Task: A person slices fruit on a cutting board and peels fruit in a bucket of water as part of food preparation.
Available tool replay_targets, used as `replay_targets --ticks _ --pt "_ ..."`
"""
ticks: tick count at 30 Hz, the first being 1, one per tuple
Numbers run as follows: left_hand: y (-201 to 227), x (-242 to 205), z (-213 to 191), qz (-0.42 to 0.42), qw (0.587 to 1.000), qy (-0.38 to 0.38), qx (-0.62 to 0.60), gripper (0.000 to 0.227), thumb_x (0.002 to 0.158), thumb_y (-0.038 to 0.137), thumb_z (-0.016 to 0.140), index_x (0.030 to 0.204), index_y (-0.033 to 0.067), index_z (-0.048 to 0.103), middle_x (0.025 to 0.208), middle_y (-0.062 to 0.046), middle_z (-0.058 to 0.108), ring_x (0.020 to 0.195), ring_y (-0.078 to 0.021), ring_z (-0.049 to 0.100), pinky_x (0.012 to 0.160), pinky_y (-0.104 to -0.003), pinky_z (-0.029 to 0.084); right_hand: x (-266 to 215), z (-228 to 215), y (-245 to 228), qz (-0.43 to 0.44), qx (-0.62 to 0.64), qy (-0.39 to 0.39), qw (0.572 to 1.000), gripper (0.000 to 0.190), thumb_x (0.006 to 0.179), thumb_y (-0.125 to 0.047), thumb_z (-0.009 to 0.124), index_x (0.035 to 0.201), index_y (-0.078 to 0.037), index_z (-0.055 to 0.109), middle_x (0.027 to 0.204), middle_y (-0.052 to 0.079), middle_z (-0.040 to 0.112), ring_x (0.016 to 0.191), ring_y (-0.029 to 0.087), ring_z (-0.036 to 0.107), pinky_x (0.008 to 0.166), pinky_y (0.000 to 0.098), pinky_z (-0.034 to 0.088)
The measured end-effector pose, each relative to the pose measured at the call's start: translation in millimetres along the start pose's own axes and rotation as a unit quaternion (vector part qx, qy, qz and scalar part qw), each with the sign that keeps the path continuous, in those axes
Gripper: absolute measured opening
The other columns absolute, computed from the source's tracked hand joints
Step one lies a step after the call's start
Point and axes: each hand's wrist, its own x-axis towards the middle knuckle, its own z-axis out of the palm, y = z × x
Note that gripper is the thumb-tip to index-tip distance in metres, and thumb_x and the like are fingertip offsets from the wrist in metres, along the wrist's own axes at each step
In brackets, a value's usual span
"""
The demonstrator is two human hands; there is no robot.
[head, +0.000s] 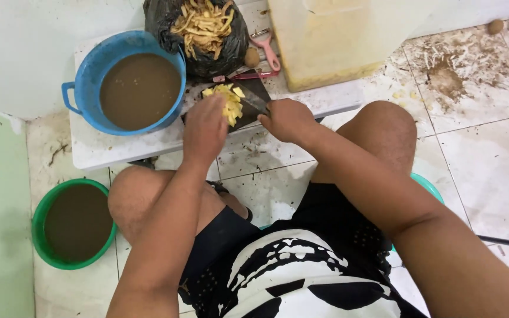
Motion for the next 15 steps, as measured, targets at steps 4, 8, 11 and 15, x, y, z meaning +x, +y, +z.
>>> replay_targets --ticks 4,8,11,15 --pt "14.7 -0.1 12.3 0.094 0.992 -0.072 0.048 0.051 0.107 0.025 0.063 0.154 0.0099 0.051 0.159 -0.011 0.051 0.148 -0.0316 0.046 0.123 -0.055 0.037 -0.1 1.0 0.4 0.003 -0.062 -0.006 0.998 0.040 0.098 -0.034 0.058 0.097 0.002 0.075 0.079 0.023 0.072 0.077 0.043 0.074 0.069 0.0522 0.059" --pt "8.3 0.4 26.4 0.033 0.989 -0.136 0.056 0.056 0.113 0.041 0.051 0.159 0.0091 0.045 0.166 -0.011 0.042 0.154 -0.0285 0.039 0.129 -0.054 0.027 -9.8 -0.2 5.6 0.001 -0.100 -0.013 0.995 0.040 0.098 -0.036 0.059 0.095 0.001 0.075 0.075 0.021 0.071 0.073 0.040 0.074 0.067 0.0496 0.059" --pt "-0.2 2.2 29.3 0.003 0.991 -0.126 0.037 0.063 0.113 0.051 0.047 0.158 0.0054 0.047 0.164 -0.014 0.045 0.153 -0.0304 0.040 0.128 -0.055 0.028 -20.4 -11.1 14.2 0.017 -0.085 -0.010 0.996 0.039 0.097 -0.037 0.059 0.094 -0.001 0.075 0.074 0.018 0.070 0.071 0.040 0.074 0.067 0.0494 0.059" --pt "7.8 12.5 -7.0 -0.063 0.989 -0.132 -0.030 0.066 0.111 0.052 0.048 0.161 0.0095 0.044 0.167 -0.015 0.041 0.157 -0.0327 0.034 0.128 -0.057 0.022 -36.4 -30.6 23.3 0.055 -0.065 0.003 0.996 0.035 0.096 -0.036 0.061 0.096 -0.004 0.075 0.073 0.016 0.070 0.074 0.041 0.074 0.071 0.0499 0.057"
